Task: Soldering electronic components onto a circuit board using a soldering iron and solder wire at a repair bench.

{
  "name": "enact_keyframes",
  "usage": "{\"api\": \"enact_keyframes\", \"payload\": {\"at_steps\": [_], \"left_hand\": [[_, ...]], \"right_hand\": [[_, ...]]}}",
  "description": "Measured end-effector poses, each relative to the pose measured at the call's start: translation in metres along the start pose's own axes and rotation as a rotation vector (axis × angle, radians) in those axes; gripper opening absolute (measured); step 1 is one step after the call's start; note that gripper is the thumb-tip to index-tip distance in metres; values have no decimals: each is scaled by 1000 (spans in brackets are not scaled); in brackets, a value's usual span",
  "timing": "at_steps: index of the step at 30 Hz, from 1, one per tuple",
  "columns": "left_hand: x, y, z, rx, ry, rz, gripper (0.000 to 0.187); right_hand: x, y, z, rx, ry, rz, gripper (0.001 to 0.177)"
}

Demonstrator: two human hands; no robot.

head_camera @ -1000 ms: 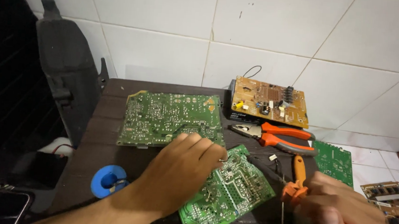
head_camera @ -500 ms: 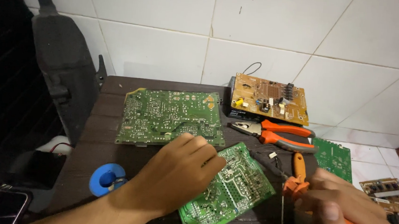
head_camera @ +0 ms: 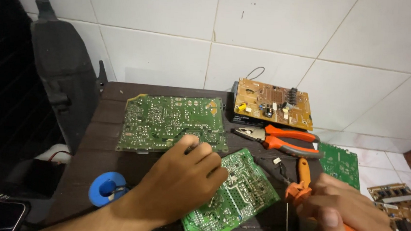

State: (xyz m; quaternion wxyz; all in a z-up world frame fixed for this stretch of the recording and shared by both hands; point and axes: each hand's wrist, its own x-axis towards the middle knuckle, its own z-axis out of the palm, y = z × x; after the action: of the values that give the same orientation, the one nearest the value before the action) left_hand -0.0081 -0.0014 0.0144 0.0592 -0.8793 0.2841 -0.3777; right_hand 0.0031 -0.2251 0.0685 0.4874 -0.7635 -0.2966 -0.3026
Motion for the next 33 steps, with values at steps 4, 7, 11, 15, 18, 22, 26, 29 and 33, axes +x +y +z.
{"api": "enact_keyframes", "payload": {"at_steps": [4,7,11,15,18,22,26,29,33], "left_hand": [[-1,1,0,22,-52,-9,14],[-2,-1,-1,23,-35,-14,19],[-5,1,5,52,-74,-30,14],[-5,0,4,66,-78,-66,12],[-5,-1,5,97,-132,-65,13],[-6,3,5,133,-167,-61,14],[-4,1,6,118,-104,-73,14],[-4,1,7,128,-98,-64,13],[-4,2,3,148,-92,-72,13]], "right_hand": [[-3,12,-9,-53,-23,43,54],[2,34,-12,62,-157,-188,52],[9,29,-14,195,-188,-300,49],[9,43,-19,155,-313,-400,50],[12,42,-18,251,-359,-396,41],[1,46,-25,9,-331,-338,43],[7,33,-16,108,-267,-349,49],[15,113,-48,110,-578,-369,38],[-32,22,-37,242,-12,388,44]]}}
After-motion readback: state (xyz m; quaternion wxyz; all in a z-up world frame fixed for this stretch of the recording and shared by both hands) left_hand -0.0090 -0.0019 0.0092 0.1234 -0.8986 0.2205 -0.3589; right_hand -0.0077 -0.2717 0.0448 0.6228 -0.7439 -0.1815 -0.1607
